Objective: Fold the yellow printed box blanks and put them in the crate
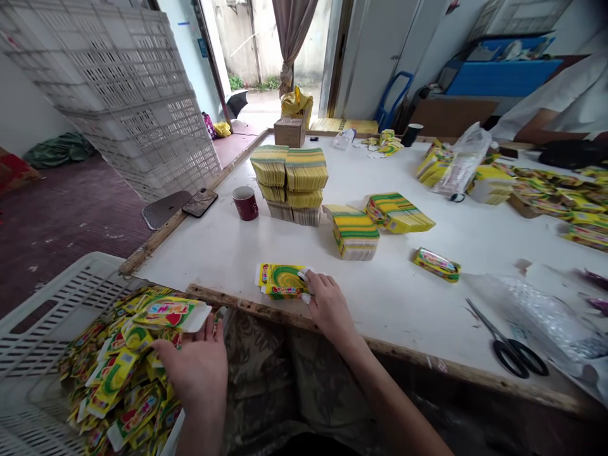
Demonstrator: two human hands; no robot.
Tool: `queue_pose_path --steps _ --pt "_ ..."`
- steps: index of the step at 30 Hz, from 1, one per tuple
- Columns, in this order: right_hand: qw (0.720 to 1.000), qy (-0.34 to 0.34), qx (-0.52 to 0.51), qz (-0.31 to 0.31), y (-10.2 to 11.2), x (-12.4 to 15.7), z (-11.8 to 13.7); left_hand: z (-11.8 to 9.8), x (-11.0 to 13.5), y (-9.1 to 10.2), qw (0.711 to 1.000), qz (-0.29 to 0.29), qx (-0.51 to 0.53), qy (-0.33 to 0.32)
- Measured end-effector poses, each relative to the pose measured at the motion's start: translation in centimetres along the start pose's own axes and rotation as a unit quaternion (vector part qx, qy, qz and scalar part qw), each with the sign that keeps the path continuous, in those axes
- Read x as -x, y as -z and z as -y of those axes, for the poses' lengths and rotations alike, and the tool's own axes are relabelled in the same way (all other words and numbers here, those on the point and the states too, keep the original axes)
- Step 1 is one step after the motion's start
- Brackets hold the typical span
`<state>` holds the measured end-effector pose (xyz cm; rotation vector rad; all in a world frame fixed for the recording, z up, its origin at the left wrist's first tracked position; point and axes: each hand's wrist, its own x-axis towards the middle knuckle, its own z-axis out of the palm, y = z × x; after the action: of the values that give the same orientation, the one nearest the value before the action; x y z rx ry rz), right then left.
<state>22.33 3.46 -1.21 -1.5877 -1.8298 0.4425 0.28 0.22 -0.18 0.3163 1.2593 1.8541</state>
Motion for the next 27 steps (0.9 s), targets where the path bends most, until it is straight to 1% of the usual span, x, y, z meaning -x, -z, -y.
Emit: queue_pose_path --steps 1,2,6,8,10,11,12,14,15,16,17,19,20,21,23,25,27 --pt "1.0 0.001 0.004 0.005 -0.1 -0.3 -0.2 0.2 -0.1 0.1 0.999 -0.017 0.01 0.026" --pt "1.0 0.001 0.002 0.007 -0.1 -0.6 -0.3 0.5 0.0 0.2 0.999 -0.026 0.023 0.037" --pt "1.0 -0.012 -0.018 -0.012 0.0 -0.8 0.0 1.7 1.0 -0.1 0.999 -0.024 0.023 0.021" --pt "0.999 -0.024 -0.041 -0.024 0.3 -0.4 0.6 2.2 2.1 -0.7 1.0 0.008 0.022 0.014" --pt "0.993 -0.035 -0.116 -0.01 0.5 0.5 1.8 2.4 3.3 -1.5 0.996 0.076 0.043 -0.004" --pt "0.983 -0.036 -0.18 0.013 0.6 1.1 2.6 2.5 3.9 -1.9 0.991 0.118 0.059 -0.011" --pt "0.965 -0.036 -0.253 0.05 0.6 1.8 3.4 2.5 4.5 -2.4 0.985 0.152 0.08 -0.005" --pt "0.911 -0.039 -0.389 0.131 0.4 3.4 5.1 2.3 5.3 -3.3 0.975 0.196 0.102 0.021" --pt "0.889 -0.042 -0.427 0.161 0.2 4.2 5.8 2.2 5.6 -3.6 0.974 0.197 0.107 0.023" --pt "0.874 -0.042 -0.449 0.182 0.1 4.8 6.4 2.1 5.7 -3.9 0.975 0.191 0.109 0.021" --pt "0.867 -0.044 -0.459 0.192 -0.1 5.3 6.8 2.1 5.7 -4.1 0.978 0.177 0.11 0.015" --pt "0.867 -0.049 -0.456 0.194 -0.5 5.9 7.1 2.0 5.6 -4.2 0.984 0.145 0.106 0.013" --pt "0.869 -0.056 -0.453 0.193 -0.7 5.9 7.0 2.1 5.5 -4.1 0.985 0.141 0.098 0.026" --pt "0.87 -0.068 -0.451 0.187 -0.8 5.8 6.7 2.3 5.5 -3.9 0.985 0.144 0.087 0.04" --pt "0.869 -0.094 -0.457 0.163 -1.1 5.3 5.8 2.8 5.4 -3.2 0.981 0.174 0.065 0.056" --pt "0.871 -0.096 -0.462 0.138 -1.2 4.8 4.9 3.5 5.2 -2.4 0.98 0.19 0.031 0.046" --pt "0.886 -0.074 -0.44 0.123 -0.9 4.4 4.0 4.0 4.7 -1.7 0.984 0.177 -0.019 0.02"
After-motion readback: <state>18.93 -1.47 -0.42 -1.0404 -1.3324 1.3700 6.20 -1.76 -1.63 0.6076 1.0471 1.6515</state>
